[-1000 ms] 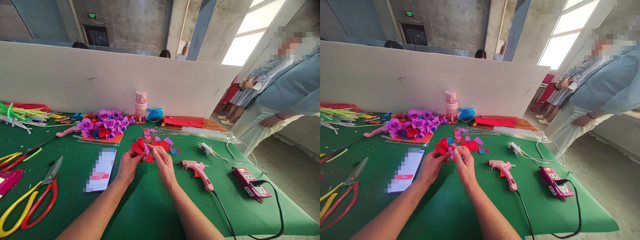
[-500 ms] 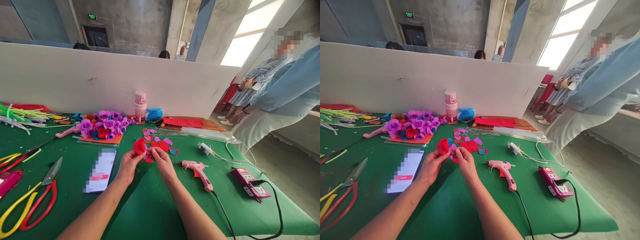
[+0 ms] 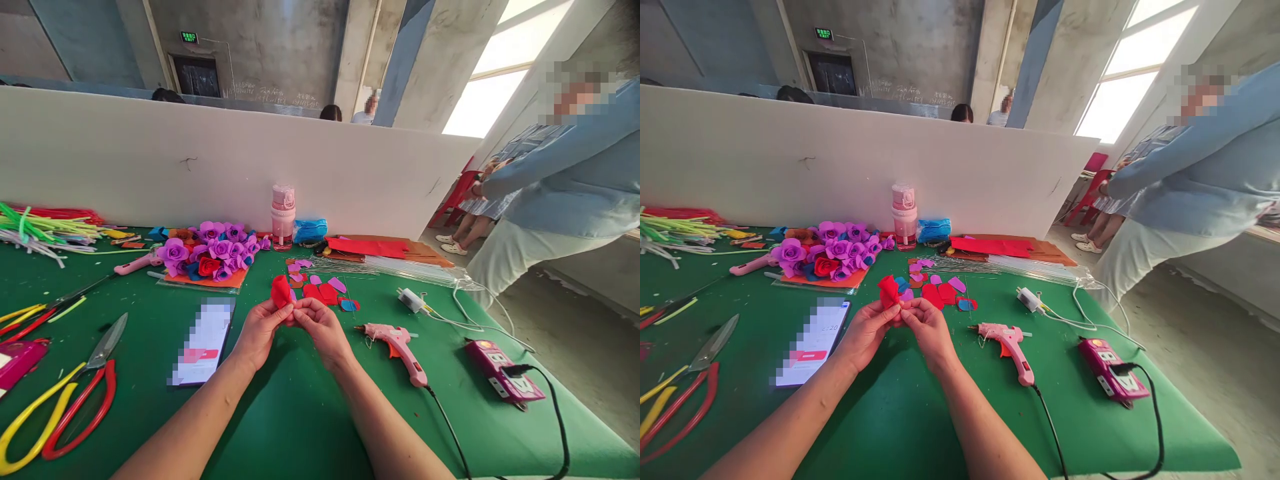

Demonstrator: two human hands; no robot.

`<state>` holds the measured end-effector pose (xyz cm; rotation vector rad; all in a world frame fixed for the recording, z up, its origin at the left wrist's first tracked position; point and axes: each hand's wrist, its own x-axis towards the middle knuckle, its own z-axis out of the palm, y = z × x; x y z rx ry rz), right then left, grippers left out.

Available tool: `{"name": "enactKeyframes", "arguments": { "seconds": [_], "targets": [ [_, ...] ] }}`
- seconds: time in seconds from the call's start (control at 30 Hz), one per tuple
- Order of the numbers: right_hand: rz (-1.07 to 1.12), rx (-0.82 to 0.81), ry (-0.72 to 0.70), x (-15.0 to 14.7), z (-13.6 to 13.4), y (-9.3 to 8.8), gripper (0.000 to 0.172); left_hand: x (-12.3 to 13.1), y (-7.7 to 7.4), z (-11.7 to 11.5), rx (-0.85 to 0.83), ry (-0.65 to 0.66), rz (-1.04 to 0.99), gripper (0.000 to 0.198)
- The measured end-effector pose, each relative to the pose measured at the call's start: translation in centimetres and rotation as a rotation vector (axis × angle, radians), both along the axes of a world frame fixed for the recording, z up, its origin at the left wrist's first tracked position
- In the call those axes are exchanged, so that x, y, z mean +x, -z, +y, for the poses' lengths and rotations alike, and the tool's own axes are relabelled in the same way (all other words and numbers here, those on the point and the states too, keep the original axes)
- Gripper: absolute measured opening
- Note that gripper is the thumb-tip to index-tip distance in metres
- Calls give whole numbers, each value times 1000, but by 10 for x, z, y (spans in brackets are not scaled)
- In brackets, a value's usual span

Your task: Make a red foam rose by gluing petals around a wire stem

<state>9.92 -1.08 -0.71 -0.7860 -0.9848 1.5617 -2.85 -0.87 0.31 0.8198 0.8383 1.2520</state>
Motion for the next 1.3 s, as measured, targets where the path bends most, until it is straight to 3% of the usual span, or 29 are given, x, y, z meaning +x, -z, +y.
{"name": "enactKeyframes", "arguments": {
  "seconds": [0.33, 0.7, 1.0, 1.3],
  "targets": [
    [201, -165, 41, 3, 1, 0, 32, -5, -2, 3, 8, 34, -42, 23],
    [-10, -56, 21, 0, -2, -2, 26, -14, -2, 12, -62, -128, -97, 16],
    [30, -70, -25, 1, -3, -7, 31, -15, 0, 8, -75, -137, -81, 16],
    [-16, -81, 19, 0, -1, -2, 34, -13, 0, 9, -64, -108, -84, 14]
  ]
}}
